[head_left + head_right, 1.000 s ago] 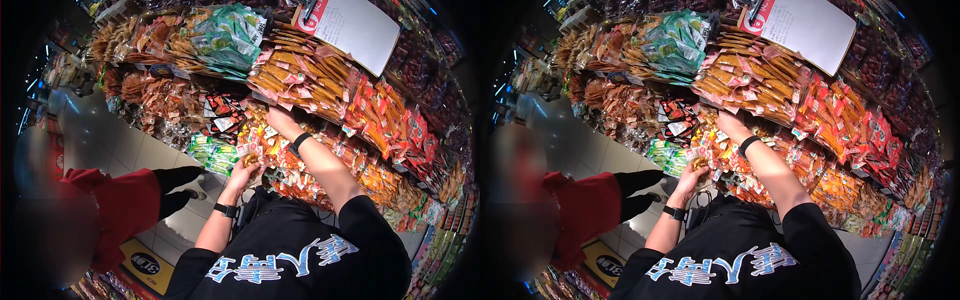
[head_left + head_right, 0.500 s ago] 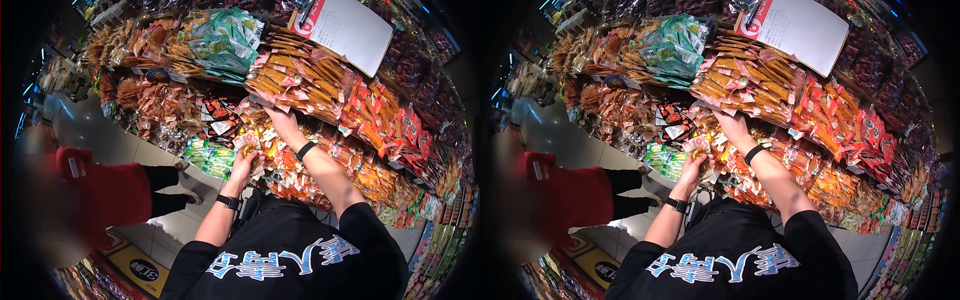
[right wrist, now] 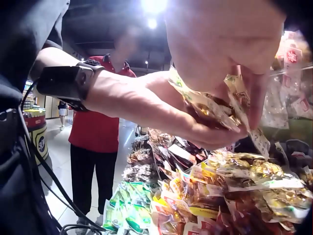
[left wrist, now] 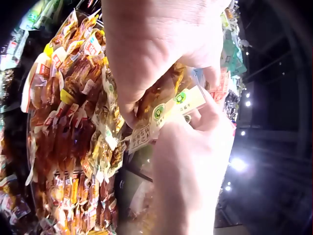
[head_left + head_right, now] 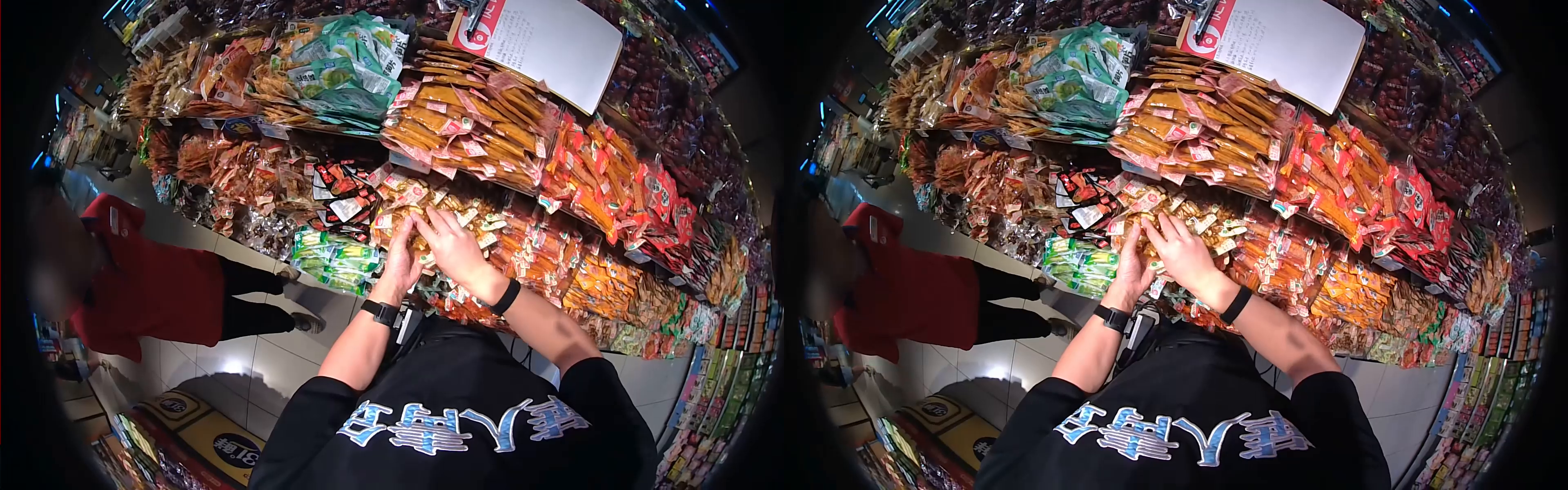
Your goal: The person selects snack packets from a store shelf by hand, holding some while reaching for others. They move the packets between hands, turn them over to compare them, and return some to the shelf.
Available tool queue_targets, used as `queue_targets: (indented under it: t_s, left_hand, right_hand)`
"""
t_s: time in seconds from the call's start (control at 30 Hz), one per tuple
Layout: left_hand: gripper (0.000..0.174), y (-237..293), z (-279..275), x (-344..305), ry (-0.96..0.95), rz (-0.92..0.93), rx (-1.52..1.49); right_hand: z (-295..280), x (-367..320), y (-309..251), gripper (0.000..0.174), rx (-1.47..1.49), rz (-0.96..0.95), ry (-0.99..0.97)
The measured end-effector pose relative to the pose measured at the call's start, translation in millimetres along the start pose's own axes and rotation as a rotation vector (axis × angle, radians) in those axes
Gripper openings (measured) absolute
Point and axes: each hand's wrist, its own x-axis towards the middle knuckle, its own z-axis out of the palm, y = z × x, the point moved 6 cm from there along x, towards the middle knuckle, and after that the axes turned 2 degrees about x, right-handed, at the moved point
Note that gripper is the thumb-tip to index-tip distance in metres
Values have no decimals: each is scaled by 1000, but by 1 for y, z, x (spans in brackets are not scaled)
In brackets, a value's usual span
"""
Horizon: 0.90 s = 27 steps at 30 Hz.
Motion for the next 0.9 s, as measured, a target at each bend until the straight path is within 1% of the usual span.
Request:
queue_targets:
  t_s: [0.07,0.1,0.2,0.23,0.3,0.37,0.4,0.47,0.5,0.53,0.6,0.63,0.67,0.73,0.77,0.8,0.87,0.9]
  left_hand:
    - [48,-2,5,-5,-40,-20,48]
    - [41,-4,7,-3,-84,-57,-21]
    - [30,-2,10,-7,-101,-99,-63]
    - [28,5,19,-14,-93,-68,-55]
    - [31,7,16,-15,-89,-57,-44]
    - [33,4,18,-20,-120,-132,-24]
    - [31,0,17,-20,-129,-153,-1]
    - [28,-10,14,-21,-149,-196,48]
    - [29,-13,17,-24,-144,-211,58]
    - [30,-16,22,-28,-141,-204,120]
    - [33,-22,36,-38,-139,-180,244]
    - [36,-28,39,-40,-145,-213,288]
    - [38,-32,46,-45,-157,-192,356]
    - [40,-41,70,-63,-225,-245,422]
    - [43,-51,67,-62,-215,-249,488]
    - [45,-59,69,-64,-219,-285,539]
    - [46,-70,78,-72,-208,-254,546]
    - [49,-74,83,-76,-213,-237,546]
  right_hand:
    - [1,-9,-7,54,16,-2,-47]
    - [2,-13,-9,53,24,-2,-70]
    - [-15,-19,-15,51,125,10,-13]
    - [-25,-19,-16,49,177,21,9]
    - [-37,-23,-11,46,299,52,27]
    - [-47,-28,-5,44,437,111,30]
    - [-53,-31,0,42,481,94,80]
    - [-57,-39,14,36,707,260,-32]
    - [-55,-45,22,32,743,311,-40]
    - [-56,-49,27,31,819,323,37]
    - [-64,-62,37,31,805,433,-43]
    - [-74,-66,39,28,724,377,40]
    - [-82,-68,39,26,624,300,133]
    - [-91,-74,38,22,417,142,316]
    - [-89,-80,42,18,405,121,340]
    - [-86,-86,51,16,525,257,266]
    - [-76,-103,67,15,764,521,104]
    - [-69,-113,77,15,823,578,60]
